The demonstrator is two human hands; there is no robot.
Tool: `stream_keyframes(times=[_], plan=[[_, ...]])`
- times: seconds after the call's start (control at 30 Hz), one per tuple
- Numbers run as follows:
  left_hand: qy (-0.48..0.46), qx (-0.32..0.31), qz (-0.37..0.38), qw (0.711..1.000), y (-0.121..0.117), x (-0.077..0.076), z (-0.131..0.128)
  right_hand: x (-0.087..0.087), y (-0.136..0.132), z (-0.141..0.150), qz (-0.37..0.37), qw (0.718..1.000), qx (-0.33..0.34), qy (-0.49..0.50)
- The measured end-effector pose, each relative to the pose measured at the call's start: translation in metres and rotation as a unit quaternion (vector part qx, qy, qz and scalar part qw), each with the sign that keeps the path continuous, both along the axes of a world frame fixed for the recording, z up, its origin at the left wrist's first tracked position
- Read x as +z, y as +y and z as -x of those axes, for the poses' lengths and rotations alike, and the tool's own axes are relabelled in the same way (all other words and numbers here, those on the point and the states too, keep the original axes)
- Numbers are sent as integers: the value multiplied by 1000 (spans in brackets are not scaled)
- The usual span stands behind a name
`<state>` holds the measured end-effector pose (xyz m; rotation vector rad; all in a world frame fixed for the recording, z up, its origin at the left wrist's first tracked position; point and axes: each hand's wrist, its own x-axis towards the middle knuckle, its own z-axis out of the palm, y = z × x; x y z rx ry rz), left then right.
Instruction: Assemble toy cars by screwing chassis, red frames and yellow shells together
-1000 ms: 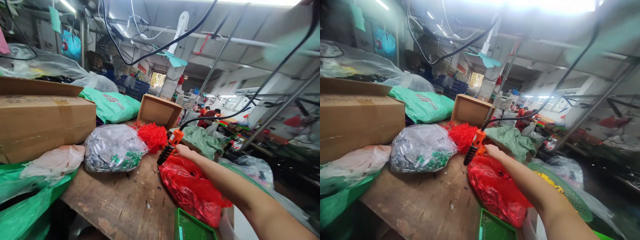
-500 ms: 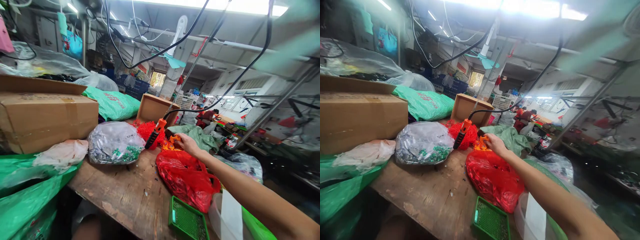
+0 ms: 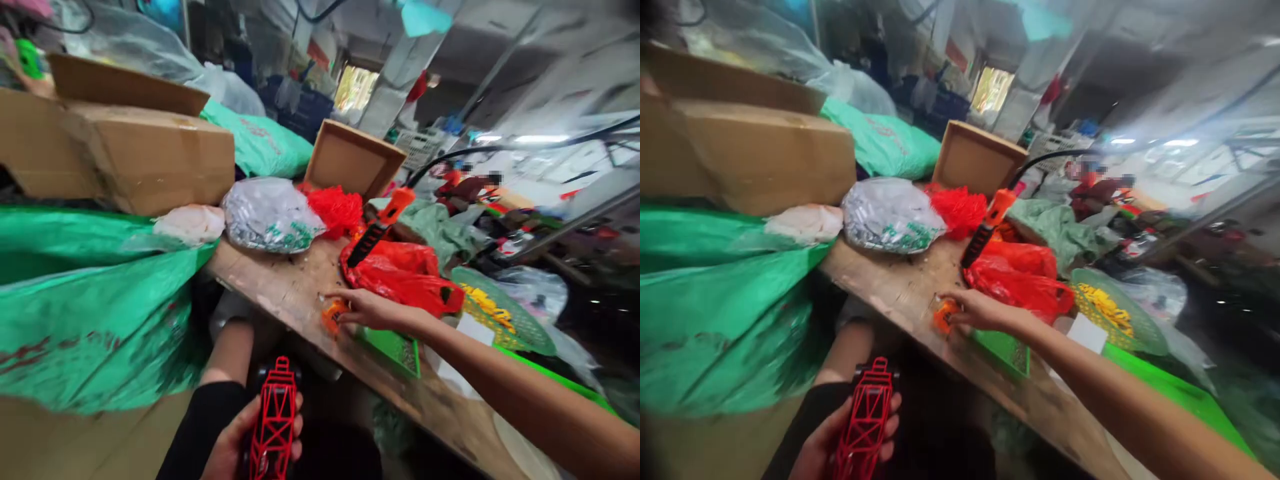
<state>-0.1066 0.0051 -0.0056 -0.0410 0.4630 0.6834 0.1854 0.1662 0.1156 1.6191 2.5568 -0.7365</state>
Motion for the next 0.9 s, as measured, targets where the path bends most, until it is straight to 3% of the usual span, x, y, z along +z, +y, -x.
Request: stream_keyframes(times=[0.17,0.33,0.6,0.7,0.8,0.87,0.9], plan=[[-63,48,-46,996,-8,3,-2,-26,4,5,-45,998,-29,-21],[-69,93,-60,991,-8,0,-3,-35,-5,17,-85,992,-76,-62],[-37,80,-60,994,-5,5,-4,-35,-7,30,-124,983,-125,-54],[4,76,-62,995,-2,11,-4,-29,-23,40,-136,981,-139,-21],[52,85,-52,994,0,17,-4,-21,-59,61,-116,978,-161,59],[83,96,-60,990,1,20,-5,-13,-89,79,-23,947,-212,241],[96,100,-68,988,0,21,-6,-9,-104,87,-4,933,-223,281]])
